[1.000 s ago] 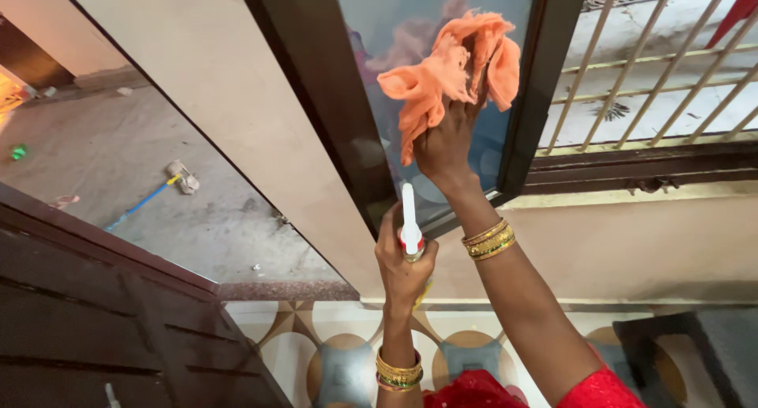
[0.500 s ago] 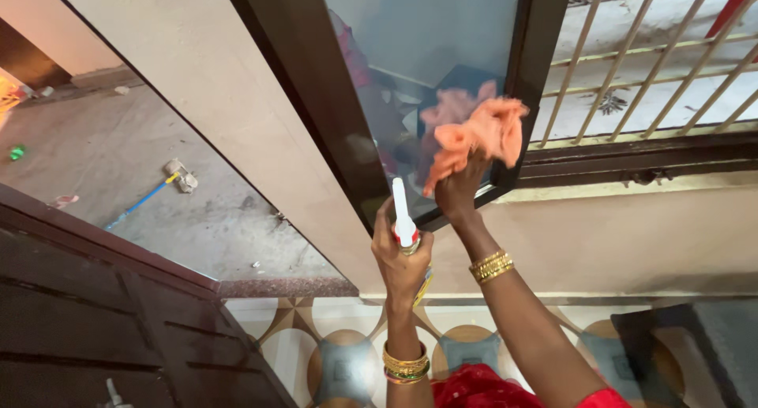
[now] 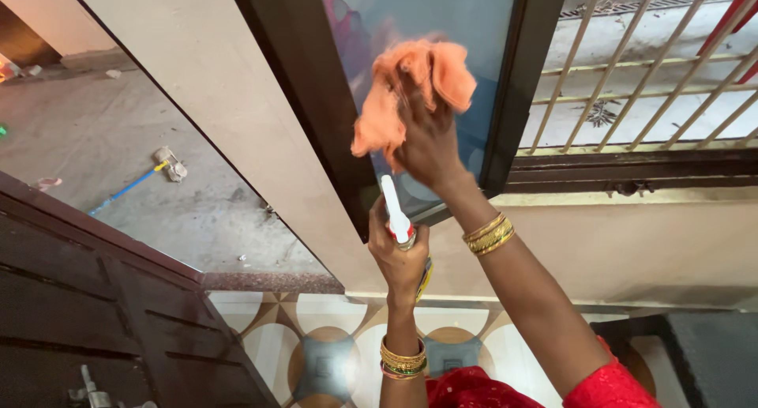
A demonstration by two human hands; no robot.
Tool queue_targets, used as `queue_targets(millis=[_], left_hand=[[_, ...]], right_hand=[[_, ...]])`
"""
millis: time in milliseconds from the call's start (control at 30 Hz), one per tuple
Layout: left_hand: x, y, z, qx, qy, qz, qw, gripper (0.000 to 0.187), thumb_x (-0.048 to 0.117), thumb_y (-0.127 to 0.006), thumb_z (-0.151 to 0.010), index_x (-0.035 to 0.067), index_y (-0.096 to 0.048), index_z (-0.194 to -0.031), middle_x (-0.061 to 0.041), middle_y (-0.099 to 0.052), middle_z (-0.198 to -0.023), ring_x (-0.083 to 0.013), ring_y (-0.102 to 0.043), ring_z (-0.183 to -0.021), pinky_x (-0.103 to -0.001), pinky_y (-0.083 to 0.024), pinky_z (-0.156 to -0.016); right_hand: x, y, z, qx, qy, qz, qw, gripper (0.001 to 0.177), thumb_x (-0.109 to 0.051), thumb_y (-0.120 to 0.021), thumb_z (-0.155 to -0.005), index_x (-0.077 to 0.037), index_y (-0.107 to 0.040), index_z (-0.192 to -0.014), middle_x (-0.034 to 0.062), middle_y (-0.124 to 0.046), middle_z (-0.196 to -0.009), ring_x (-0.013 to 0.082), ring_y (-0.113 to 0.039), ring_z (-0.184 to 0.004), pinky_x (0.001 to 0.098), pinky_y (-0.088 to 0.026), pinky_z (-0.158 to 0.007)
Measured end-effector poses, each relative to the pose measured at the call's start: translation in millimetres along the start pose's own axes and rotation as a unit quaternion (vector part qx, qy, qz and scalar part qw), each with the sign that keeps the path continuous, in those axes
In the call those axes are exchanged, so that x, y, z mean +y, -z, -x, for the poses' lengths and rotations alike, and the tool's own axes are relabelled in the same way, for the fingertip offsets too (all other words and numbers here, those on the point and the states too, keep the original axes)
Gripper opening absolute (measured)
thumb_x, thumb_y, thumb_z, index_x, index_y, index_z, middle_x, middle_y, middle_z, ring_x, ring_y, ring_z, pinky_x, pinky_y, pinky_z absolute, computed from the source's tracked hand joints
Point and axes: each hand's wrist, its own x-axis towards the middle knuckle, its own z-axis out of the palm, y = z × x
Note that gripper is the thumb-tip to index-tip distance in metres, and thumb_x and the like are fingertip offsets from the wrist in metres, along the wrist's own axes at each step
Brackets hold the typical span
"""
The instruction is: The person sprays a window with a cleaning solution and wipes the glass with an orange cloth. They continue wiping the window and the adjacent metal grille, moving the cloth across different sections of the glass and frame.
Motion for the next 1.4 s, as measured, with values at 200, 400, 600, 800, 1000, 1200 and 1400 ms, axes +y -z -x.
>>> queue_targets(millis=[200, 400, 600, 800, 1000, 1200, 1400], left_hand=[[-0.6, -9.3, 1.5, -0.051, 0.11, -0.011, 0.993, 0.068, -0.002, -0.073, -0.069, 0.001, -0.057, -0.135, -0.012, -0.06, -0.078, -0.0183, -0.056, -0.062, -0.034, -0.051, -0.062], [-4.0, -11.2, 0.2, -0.036, 0.033, 0.012, 0.999, 0.067, -0.002, -0.073, -0.07, 0.0, -0.053, -0.134, -0.009, -0.064, -0.092, -0.015, -0.062, -0.068, -0.032, -0.055, -0.067], [-7.7, -11.7, 2.4, -0.045, 0.088, -0.006, 0.995, 0.066, -0.002, -0.073, -0.071, 0.002, -0.056, -0.134, -0.009, -0.06, -0.078, -0.0158, -0.056, -0.061, -0.032, -0.052, -0.062], [-4.5, -2.4, 4.2, -0.058, 0.119, -0.013, 0.991, 0.068, -0.001, -0.074, -0.068, 0.003, -0.057, -0.134, -0.011, -0.062, -0.078, -0.0181, -0.059, -0.063, -0.034, -0.053, -0.065], [-2.1, 7.0, -1.4, -0.046, 0.085, -0.024, 0.995, 0.068, -0.002, -0.072, -0.066, 0.003, -0.057, -0.133, -0.015, -0.069, -0.107, -0.0291, -0.068, -0.08, -0.04, -0.057, -0.077], [-6.8, 12.1, -3.9, -0.026, 0.035, -0.019, 0.999, 0.069, -0.003, -0.073, -0.067, 0.001, -0.056, -0.133, -0.017, -0.068, -0.111, -0.0298, -0.07, -0.089, -0.039, -0.056, -0.081], [-12.7, 19.7, -3.7, 0.003, 0.085, -0.007, 0.996, 0.069, -0.001, -0.072, -0.069, 0.002, -0.055, -0.135, -0.014, -0.07, -0.103, -0.0261, -0.072, -0.084, -0.037, -0.059, -0.08]], right_hand=[[28.4, -0.4, -11.4, 0.138, -0.047, -0.004, 0.989, 0.057, -0.024, -0.072, -0.103, -0.008, -0.049, -0.153, 0.0291, -0.027, -0.163, 0.0533, -0.024, -0.152, 0.0631, -0.016, -0.127], [52.6, -33.7, 41.2, 0.138, -0.114, -0.034, 0.983, 0.056, -0.026, -0.071, -0.103, -0.008, -0.05, -0.151, 0.0265, -0.032, -0.161, 0.0511, -0.026, -0.152, 0.0632, -0.016, -0.127], [37.4, -48.1, 97.0, 0.101, -0.172, -0.061, 0.978, 0.053, -0.028, -0.07, -0.104, -0.01, -0.053, -0.15, 0.0255, -0.033, -0.162, 0.0499, -0.026, -0.153, 0.0624, -0.016, -0.127], [41.8, -22.0, 56.5, 0.086, -0.178, -0.09, 0.976, 0.049, -0.03, -0.069, -0.105, -0.011, -0.056, -0.149, 0.0246, -0.034, -0.163, 0.0488, -0.025, -0.154, 0.0616, -0.015, -0.128], [41.3, 24.0, -32.1, 0.081, -0.12, -0.081, 0.986, 0.047, -0.032, -0.068, -0.106, -0.013, -0.06, -0.147, 0.0237, -0.035, -0.164, 0.0476, -0.025, -0.155, 0.0608, -0.015, -0.128], [3.9, 21.2, -48.5, 0.097, 0.038, -0.067, 0.992, 0.07, -0.045, -0.07, -0.102, -0.002, -0.05, -0.154, 0.0194, -0.031, -0.167, 0.0449, -0.025, -0.154, 0.0647, -0.015, -0.125], [1.2, -27.6, 8.8, 0.056, 0.099, -0.032, 0.993, 0.063, -0.043, -0.073, -0.092, -0.017, -0.06, -0.147, 0.0127, -0.048, -0.158, 0.0363, -0.04, -0.148, 0.0573, -0.028, -0.12]])
